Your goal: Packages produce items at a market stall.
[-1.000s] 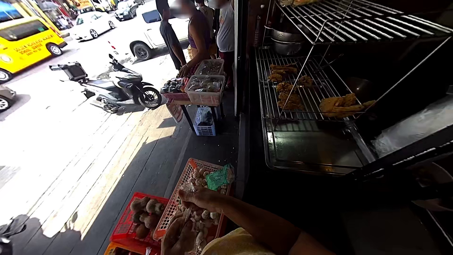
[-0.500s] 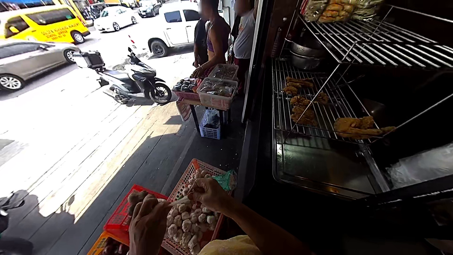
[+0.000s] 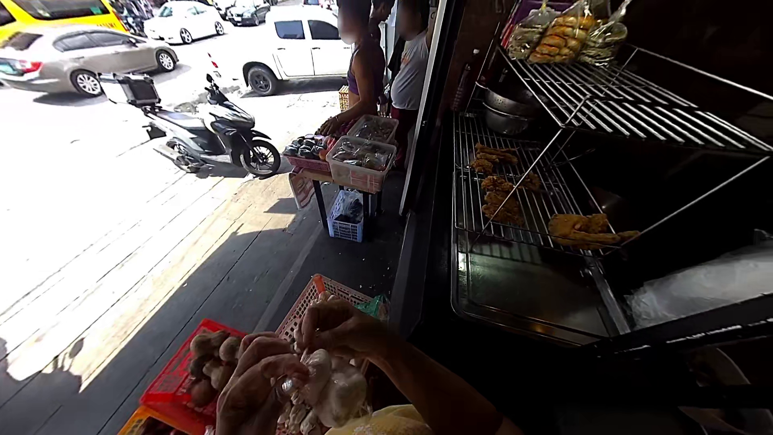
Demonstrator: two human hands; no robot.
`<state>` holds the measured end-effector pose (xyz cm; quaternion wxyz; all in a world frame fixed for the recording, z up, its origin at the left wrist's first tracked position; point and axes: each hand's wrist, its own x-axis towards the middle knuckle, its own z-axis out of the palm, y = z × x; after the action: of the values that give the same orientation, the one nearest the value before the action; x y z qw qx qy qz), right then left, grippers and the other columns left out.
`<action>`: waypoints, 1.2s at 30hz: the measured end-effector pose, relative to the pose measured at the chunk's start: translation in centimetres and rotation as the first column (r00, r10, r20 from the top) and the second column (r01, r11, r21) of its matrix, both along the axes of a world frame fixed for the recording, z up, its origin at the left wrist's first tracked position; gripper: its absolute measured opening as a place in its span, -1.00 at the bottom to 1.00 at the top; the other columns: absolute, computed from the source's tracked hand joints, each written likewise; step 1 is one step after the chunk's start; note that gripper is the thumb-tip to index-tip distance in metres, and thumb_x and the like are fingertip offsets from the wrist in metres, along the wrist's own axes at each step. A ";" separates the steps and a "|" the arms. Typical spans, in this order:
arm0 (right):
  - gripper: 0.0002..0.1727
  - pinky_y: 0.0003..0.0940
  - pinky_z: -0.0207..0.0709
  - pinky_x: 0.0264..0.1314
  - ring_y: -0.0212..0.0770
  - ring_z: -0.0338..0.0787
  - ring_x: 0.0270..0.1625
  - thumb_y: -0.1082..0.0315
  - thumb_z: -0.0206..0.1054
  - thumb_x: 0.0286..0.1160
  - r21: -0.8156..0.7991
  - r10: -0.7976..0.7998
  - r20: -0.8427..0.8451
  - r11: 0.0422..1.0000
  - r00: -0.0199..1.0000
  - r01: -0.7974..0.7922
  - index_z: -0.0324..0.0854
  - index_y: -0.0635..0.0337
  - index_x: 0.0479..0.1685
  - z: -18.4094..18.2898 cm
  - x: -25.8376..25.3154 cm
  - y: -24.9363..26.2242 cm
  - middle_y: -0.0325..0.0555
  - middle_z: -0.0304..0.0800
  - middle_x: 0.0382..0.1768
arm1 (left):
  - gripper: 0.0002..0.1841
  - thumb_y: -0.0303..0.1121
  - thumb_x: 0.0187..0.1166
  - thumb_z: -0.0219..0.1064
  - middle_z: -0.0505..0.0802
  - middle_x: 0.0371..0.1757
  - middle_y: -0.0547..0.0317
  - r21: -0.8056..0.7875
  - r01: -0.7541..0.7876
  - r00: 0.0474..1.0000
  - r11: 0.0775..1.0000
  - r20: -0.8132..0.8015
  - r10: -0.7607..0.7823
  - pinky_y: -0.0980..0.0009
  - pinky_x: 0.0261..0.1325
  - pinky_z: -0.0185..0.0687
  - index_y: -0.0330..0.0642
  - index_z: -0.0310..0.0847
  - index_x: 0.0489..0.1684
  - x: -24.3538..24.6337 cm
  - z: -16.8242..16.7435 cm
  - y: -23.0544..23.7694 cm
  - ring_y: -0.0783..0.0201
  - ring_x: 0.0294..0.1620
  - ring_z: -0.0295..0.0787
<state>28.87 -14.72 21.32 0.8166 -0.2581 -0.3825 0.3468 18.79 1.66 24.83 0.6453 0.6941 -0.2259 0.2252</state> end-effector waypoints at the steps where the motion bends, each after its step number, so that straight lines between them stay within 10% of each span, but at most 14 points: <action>1: -0.88 -0.40 0.66 0.08 -0.38 0.81 -0.01 0.52 0.36 0.53 -0.029 -0.026 0.102 0.999 0.994 0.029 0.70 0.11 -0.10 0.3 0.6 -0.4 -0.23 0.85 -0.06 | -0.87 0.05 0.61 0.38 0.65 0.08 0.72 0.101 -0.055 0.998 0.993 -0.012 0.057 0.63 0.40 0.30 0.52 0.84 -0.06 -0.6 -0.4 0.4 0.62 0.28 0.46; 6: -0.92 -0.48 0.66 0.03 -0.34 0.75 -0.13 0.66 0.36 0.47 -0.378 -0.084 0.583 0.852 0.808 0.361 0.64 0.54 -0.15 3.2 -0.3 -1.7 0.07 0.74 -0.18 | -0.84 0.11 0.68 0.23 0.55 0.06 0.56 0.528 -0.331 0.941 0.782 0.122 0.316 0.36 0.53 0.00 0.53 0.74 -0.14 -1.8 -2.3 2.0 0.49 0.39 0.31; 10: -0.92 -0.34 0.65 0.01 -0.13 0.76 -0.14 0.62 0.34 0.44 -0.297 -0.146 0.766 0.784 0.626 0.546 0.68 0.55 -0.25 2.1 -1.7 -0.1 0.20 0.75 -0.24 | -0.97 -0.02 0.47 0.47 0.66 0.10 0.67 0.099 -0.327 0.920 0.940 -0.195 0.341 0.71 0.32 0.43 0.46 0.83 -0.29 -2.1 -4.4 2.2 0.63 0.27 0.51; 13: -0.94 -0.24 0.68 0.16 0.04 0.81 -0.01 0.67 0.32 0.42 -0.182 -0.152 0.885 0.756 0.439 0.629 0.70 0.50 -0.28 1.8 -2.6 0.8 0.26 0.77 -0.13 | -0.87 -0.39 0.35 0.45 0.80 -0.09 0.48 -0.323 -0.411 0.838 0.852 -0.503 0.214 0.59 0.03 0.70 0.16 0.84 -0.49 -1.7 -5.3 1.1 0.51 -0.03 0.72; 22: -0.84 -0.26 0.64 0.37 0.07 0.84 0.15 0.68 0.29 0.45 0.128 -0.228 0.972 0.721 0.058 0.681 0.79 0.36 -0.26 -1.4 -1.7 0.7 0.14 0.87 -0.10 | -0.72 -0.63 0.36 0.16 0.85 -0.15 0.30 -0.374 -0.421 0.658 0.826 -0.753 -0.005 0.50 -0.04 0.75 -0.09 0.77 -0.52 -2.1 -7.2 0.0 0.43 -0.13 0.77; 28: -0.68 0.16 0.28 0.70 0.06 0.68 0.43 0.32 0.29 0.49 0.085 -0.299 0.951 0.497 0.078 0.863 0.82 0.09 0.15 -1.4 -2.8 1.1 0.04 0.79 0.20 | -0.76 -0.60 0.52 0.08 0.82 -0.31 0.32 -0.335 -0.539 0.604 0.772 -0.793 0.078 0.54 -0.28 0.71 -0.11 0.66 -0.34 -2.0 -7.8 0.1 0.48 -0.33 0.76; 31: -0.80 -0.14 0.64 0.28 -0.11 0.85 0.06 0.36 0.34 0.44 0.030 -0.396 0.907 0.400 0.143 0.916 0.89 0.16 -0.20 -1.5 -5.4 2.5 -0.07 0.91 -0.15 | -0.77 -0.61 0.45 0.07 0.79 -0.18 0.39 -0.254 -0.614 0.615 0.747 -0.747 0.251 0.62 -0.23 0.66 -0.09 0.62 -0.34 -1.8 -8.2 0.0 0.56 -0.21 0.72; 36: -0.90 -0.08 0.74 0.10 -0.07 0.92 0.02 0.43 0.47 0.34 -0.084 -0.252 0.953 0.313 0.168 0.946 0.90 0.21 -0.30 -3.3 -7.0 4.5 -0.02 0.95 -0.13 | -0.85 -0.63 0.58 0.10 0.75 -0.23 0.35 -0.289 -0.719 0.605 0.632 -0.709 0.364 0.62 -0.20 0.68 -0.18 0.55 -0.21 -1.4 -7.2 -1.7 0.55 -0.26 0.72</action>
<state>21.92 -10.24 17.98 0.4257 -0.8108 -0.3856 -0.1124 17.41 0.00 17.67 0.7448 0.5456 0.2942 0.2470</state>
